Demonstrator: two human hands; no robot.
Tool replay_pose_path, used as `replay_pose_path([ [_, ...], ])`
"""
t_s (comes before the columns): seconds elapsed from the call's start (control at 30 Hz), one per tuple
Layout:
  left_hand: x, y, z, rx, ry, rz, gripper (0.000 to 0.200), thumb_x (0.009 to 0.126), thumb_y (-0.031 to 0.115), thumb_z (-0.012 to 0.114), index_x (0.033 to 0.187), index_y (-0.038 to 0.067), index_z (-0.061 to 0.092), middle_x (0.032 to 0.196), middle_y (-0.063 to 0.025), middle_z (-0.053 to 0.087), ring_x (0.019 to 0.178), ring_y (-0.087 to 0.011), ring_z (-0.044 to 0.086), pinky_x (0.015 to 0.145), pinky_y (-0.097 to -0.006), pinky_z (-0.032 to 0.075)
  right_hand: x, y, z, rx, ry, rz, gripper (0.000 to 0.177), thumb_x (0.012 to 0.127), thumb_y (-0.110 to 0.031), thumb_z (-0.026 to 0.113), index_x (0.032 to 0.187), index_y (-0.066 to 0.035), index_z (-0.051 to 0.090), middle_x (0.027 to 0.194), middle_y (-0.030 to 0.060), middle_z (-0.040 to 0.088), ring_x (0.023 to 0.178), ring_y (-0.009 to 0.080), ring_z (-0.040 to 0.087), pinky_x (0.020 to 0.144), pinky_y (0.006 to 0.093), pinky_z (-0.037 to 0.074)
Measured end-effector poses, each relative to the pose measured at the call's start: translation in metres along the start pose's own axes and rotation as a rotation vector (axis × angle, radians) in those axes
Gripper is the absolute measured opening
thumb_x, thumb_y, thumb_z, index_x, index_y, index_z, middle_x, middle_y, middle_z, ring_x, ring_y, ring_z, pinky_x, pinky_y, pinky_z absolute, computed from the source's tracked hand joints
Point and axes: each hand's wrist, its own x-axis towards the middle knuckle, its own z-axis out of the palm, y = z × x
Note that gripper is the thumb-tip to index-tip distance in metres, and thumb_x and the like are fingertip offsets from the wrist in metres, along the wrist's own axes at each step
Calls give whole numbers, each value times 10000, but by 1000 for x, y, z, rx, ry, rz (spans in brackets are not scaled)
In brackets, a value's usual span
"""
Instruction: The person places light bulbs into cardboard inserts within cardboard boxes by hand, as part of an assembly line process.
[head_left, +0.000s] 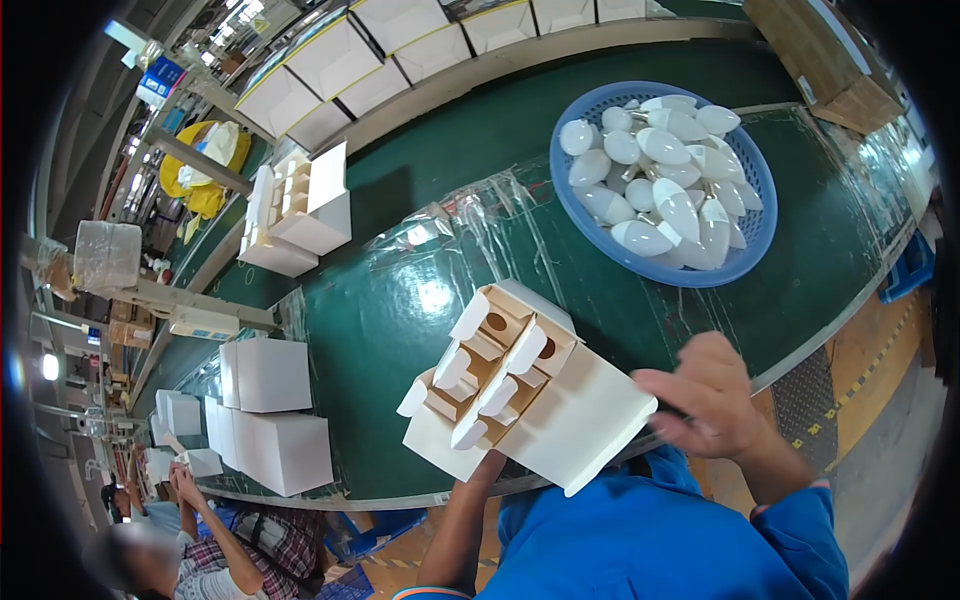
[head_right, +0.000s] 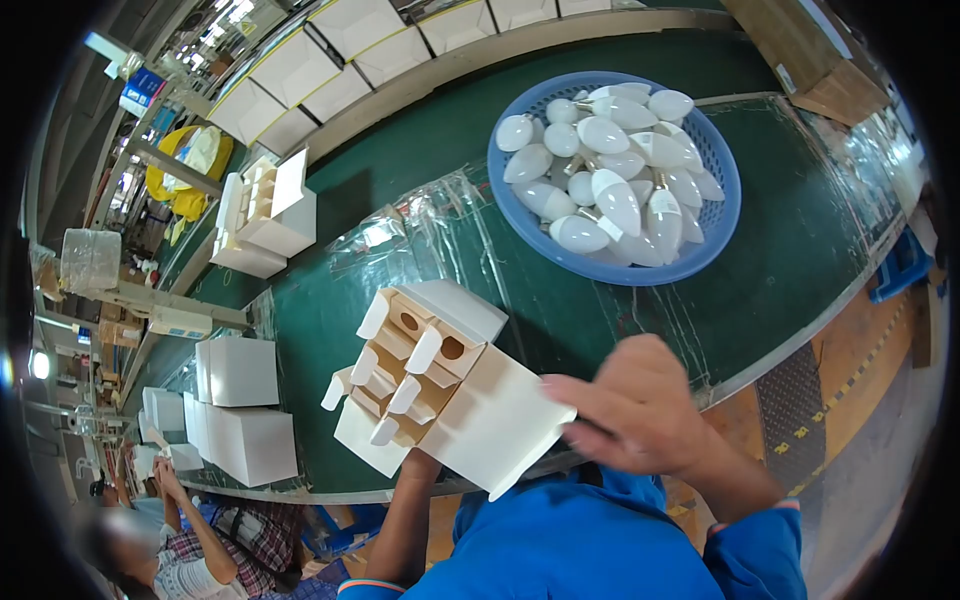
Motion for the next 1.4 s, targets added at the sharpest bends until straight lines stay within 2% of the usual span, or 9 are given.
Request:
replay_pose_path([
  [0.2,-9,-2,-7,9,-49,-70,412,816,62,697,1203,45,557,1099,-67,609,1045,-210,600,925,-349,489,45,-11,9,-144,-251,-58,581,730,-463,738,1180,-111,631,551,-31,438,501,159,415,539,331,331],
  [0.33,-30,0,-19,44,-80,-120,413,816,63,697,1205,46,557,1106,-70,609,1049,-212,600,925,-350,489,49,-13,15,-171,-378,-95,616,724,-480,733,1186,-88,621,550,-24,455,509,163,443,546,329,336],
  [0.5,-6,0,0,52,-124,-135,415,817,65,696,1208,46,557,1115,-73,610,1054,-213,599,926,-351,488,43,-12,33,-280,-563,-74,597,729,-465,732,1152,-57,626,530,-6,459,511,173,471,560,335,341],
  [0.63,-13,0,12,52,-144,-172,416,817,66,696,1210,47,557,1122,-75,610,1058,-215,598,927,-352,487,44,-15,18,-180,-434,-100,558,748,-436,727,1159,-72,629,547,6,501,509,187,483,548,333,344],
  [0.77,0,2,15,72,-189,-182,418,818,68,695,1211,47,557,1130,-78,611,1062,-216,597,928,-352,487,45,-12,20,-165,-527,-29,490,760,-389,734,1131,-84,639,584,-3,532,530,176,505,549,331,358],
  [0.8,-52,-3,-35,75,-203,-185,418,818,68,695,1212,48,557,1132,-78,611,1063,-216,597,928,-352,487,48,-12,20,-98,-461,-73,394,783,-354,716,1048,-75,630,562,15,525,513,195,519,535,338,368],
  [0.87,-28,-1,-14,80,-226,-205,419,818,69,695,1213,48,557,1135,-80,611,1065,-217,597,928,-353,486,52,-14,20,-31,-350,-133,189,829,-241,656,898,-75,599,548,32,522,500,212,540,527,343,385],
  [1.07,-30,-16,-15,113,-278,-214,396,848,101,669,1221,39,552,1149,-101,617,1049,-222,606,896,-355,504,42,-5,27,-191,-337,-41,69,800,-142,594,819,-78,579,574,55,565,526,227,577,527,371,407],
  [1.4,-37,-29,-22,175,-290,-213,450,790,64,705,1216,59,559,1181,-106,599,1085,-257,588,926,-377,476,53,-8,26,-92,-526,150,129,832,-198,663,821,-84,605,589,103,588,549,317,607,516,420,455],
])
